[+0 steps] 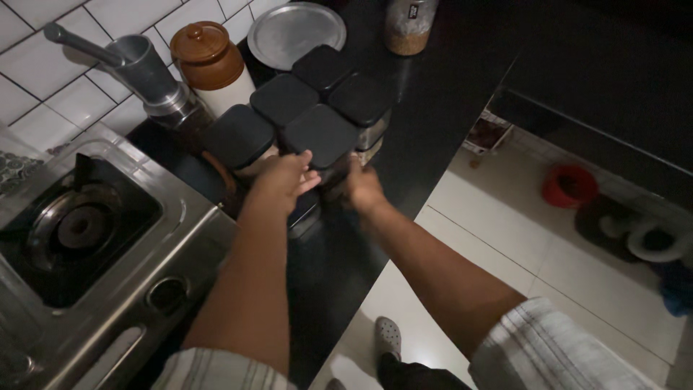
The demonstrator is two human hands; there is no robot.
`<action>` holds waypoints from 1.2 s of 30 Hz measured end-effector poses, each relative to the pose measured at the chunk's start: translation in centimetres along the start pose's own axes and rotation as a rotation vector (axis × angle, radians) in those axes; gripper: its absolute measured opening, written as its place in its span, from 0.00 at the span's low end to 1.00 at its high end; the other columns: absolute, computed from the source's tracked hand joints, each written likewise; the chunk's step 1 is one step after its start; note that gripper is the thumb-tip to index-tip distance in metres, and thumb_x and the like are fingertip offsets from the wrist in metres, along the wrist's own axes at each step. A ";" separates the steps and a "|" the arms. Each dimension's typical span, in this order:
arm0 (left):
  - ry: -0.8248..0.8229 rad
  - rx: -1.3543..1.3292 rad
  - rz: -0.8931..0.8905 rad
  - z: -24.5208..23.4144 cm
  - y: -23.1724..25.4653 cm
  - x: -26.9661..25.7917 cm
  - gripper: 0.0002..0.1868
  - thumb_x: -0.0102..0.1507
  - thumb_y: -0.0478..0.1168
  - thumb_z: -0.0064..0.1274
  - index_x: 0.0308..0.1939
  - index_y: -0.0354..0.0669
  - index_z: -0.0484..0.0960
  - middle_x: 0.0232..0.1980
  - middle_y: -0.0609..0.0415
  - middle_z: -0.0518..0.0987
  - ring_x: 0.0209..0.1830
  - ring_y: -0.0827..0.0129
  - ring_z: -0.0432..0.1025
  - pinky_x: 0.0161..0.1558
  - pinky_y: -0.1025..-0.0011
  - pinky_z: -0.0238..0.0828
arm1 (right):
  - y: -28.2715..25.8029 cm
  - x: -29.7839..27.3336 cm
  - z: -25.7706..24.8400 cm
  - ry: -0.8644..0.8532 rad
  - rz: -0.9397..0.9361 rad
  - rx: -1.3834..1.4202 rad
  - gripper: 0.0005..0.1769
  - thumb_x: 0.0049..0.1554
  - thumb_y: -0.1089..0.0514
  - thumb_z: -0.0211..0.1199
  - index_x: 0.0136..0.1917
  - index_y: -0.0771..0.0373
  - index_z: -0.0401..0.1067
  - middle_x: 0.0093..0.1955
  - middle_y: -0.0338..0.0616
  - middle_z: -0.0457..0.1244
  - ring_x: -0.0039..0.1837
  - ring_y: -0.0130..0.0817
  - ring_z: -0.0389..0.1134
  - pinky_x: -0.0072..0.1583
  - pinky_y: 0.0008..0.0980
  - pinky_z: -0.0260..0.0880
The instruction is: The person picks up plastic storage containers from the kitchen counter, presses their lids closed, and arranges them in a row on the wall-mounted shelf above the counter, repositioning several containers to line them up.
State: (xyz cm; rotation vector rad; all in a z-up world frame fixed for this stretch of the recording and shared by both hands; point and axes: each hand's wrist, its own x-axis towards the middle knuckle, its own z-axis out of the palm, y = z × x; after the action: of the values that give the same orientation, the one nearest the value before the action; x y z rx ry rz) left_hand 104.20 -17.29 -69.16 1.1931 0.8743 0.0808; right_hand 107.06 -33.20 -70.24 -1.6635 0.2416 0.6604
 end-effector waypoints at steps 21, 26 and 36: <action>-0.229 0.059 0.028 -6.5 2.2 -5.0 0.17 0.64 0.41 0.57 0.49 0.30 0.76 0.42 0.50 0.74 0.42 0.62 0.75 0.53 0.61 0.82 | -2.7 -7.7 2.5 0.014 -0.152 0.098 0.56 0.46 0.23 0.59 0.76 0.61 0.57 0.63 0.55 0.67 0.55 0.41 0.71 0.56 0.40 0.72; -0.263 0.162 0.101 -6.9 3.3 -6.5 0.17 0.63 0.44 0.59 0.49 0.34 0.78 0.44 0.52 0.75 0.43 0.66 0.75 0.52 0.65 0.81 | -2.1 -8.1 2.6 0.025 -0.185 0.198 0.55 0.49 0.25 0.61 0.76 0.62 0.53 0.61 0.53 0.64 0.54 0.41 0.72 0.57 0.38 0.73; -0.240 0.248 0.178 -3.7 4.3 -9.9 0.25 0.65 0.55 0.53 0.57 0.41 0.79 0.56 0.52 0.79 0.55 0.64 0.75 0.54 0.59 0.77 | -2.9 -10.1 0.3 0.071 -0.284 0.218 0.48 0.48 0.29 0.64 0.70 0.63 0.63 0.59 0.56 0.67 0.54 0.41 0.71 0.55 0.38 0.72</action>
State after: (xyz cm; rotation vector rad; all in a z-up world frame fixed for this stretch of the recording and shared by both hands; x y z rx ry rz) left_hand 96.78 -17.50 -60.47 1.4776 0.5778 -0.0279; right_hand 100.27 -34.30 -62.34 -1.4764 0.1193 0.3488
